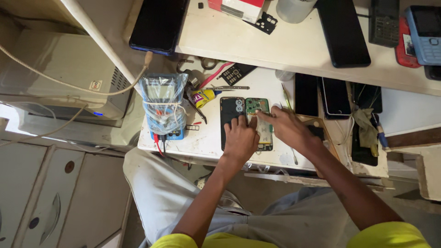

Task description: The person repairs a disassembled smartphone at a workbench. They hold the phone frame and exposed motherboard, press and reposition internal components by hand, and use a small tool to pry and adjust parts inside the phone, working on the device throughout the clip.

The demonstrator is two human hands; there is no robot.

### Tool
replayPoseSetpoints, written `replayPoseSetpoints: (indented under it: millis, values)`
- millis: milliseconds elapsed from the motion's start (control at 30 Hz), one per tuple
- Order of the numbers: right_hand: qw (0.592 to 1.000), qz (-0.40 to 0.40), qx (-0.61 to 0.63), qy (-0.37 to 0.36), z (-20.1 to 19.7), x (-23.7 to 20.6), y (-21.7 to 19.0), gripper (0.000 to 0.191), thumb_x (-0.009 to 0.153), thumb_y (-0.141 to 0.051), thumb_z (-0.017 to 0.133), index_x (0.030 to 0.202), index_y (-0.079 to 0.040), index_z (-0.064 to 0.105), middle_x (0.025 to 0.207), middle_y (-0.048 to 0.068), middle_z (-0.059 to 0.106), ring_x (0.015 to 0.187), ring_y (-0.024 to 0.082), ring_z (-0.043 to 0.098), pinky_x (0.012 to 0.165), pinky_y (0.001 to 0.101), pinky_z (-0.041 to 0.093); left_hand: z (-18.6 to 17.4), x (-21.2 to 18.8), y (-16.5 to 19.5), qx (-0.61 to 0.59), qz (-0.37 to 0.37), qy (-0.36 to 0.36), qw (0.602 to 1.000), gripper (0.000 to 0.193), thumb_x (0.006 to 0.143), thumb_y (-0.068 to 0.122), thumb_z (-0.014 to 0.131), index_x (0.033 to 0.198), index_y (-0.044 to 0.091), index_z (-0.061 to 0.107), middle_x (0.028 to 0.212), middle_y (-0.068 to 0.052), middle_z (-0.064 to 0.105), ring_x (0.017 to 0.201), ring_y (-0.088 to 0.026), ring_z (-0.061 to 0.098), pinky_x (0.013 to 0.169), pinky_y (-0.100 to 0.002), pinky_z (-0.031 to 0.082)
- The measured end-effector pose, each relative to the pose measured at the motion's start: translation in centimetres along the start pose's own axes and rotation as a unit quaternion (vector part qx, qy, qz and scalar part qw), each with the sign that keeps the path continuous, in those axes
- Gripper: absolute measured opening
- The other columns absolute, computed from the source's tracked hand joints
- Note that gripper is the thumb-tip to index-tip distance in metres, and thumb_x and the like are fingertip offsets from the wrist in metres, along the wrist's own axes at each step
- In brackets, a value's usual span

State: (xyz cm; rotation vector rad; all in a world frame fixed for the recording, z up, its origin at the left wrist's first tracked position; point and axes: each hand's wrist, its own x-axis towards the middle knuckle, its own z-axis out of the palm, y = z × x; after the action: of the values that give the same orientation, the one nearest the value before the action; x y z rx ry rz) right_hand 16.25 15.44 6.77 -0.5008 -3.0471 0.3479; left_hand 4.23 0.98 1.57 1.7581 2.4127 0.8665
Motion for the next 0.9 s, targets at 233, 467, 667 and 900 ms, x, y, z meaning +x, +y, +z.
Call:
replayPoseSetpoints:
  millis: [233,467,667,900]
  values:
    - [1.000,-0.014,-0.010,0.020,0.3,-0.1,-0.3,0.061,0.080,0.008,0.056,0.137,-0.013,0.066,0.094,0.019,0.059,0.083,0.038,0.062,0.079,0.0479,0.053,-0.1,0.0,-0.1,-0.003,-0.015,-0.030,0.999,0.045,0.084,0.023,0.068,0.126,0.006,0.064,0.108,-0.017,0.060,0.102,-0.035,0.056,0.084,-0.051,0.040]
    - [0.999,-0.016,0.037,0.025,0.4,0.1,0.3,0.064,0.078,0.012,0.057,0.137,-0.011,0.066,0.090,0.018,0.057,0.082,0.037,0.059,0.075,0.0467,0.049,0.3,0.4,-0.2,0.004,-0.013,-0.022,1.000,0.055,0.084,0.024,0.068,0.136,0.005,0.060,0.108,-0.018,0.062,0.101,-0.035,0.057,0.084,-0.052,0.041]
    - [0.995,-0.003,0.091,0.047,0.6,-0.3,0.4,0.067,0.075,0.014,0.057,0.138,-0.011,0.066,0.089,0.018,0.055,0.083,0.036,0.057,0.075,0.0450,0.048,0.4,1.1,0.1,0.035,-0.015,-0.041,0.998,0.051,0.084,0.024,0.068,0.130,0.004,0.060,0.108,-0.017,0.064,0.099,-0.034,0.060,0.083,-0.052,0.042]
    - [0.980,0.035,0.179,0.080,0.4,-0.6,-0.1,0.069,0.079,0.014,0.054,0.143,-0.009,0.061,0.092,0.018,0.056,0.083,0.035,0.057,0.078,0.0429,0.050,-0.1,1.3,0.9,0.039,-0.026,-0.042,0.998,0.041,0.082,0.022,0.071,0.118,0.004,0.062,0.106,-0.016,0.065,0.101,-0.034,0.061,0.085,-0.052,0.044]
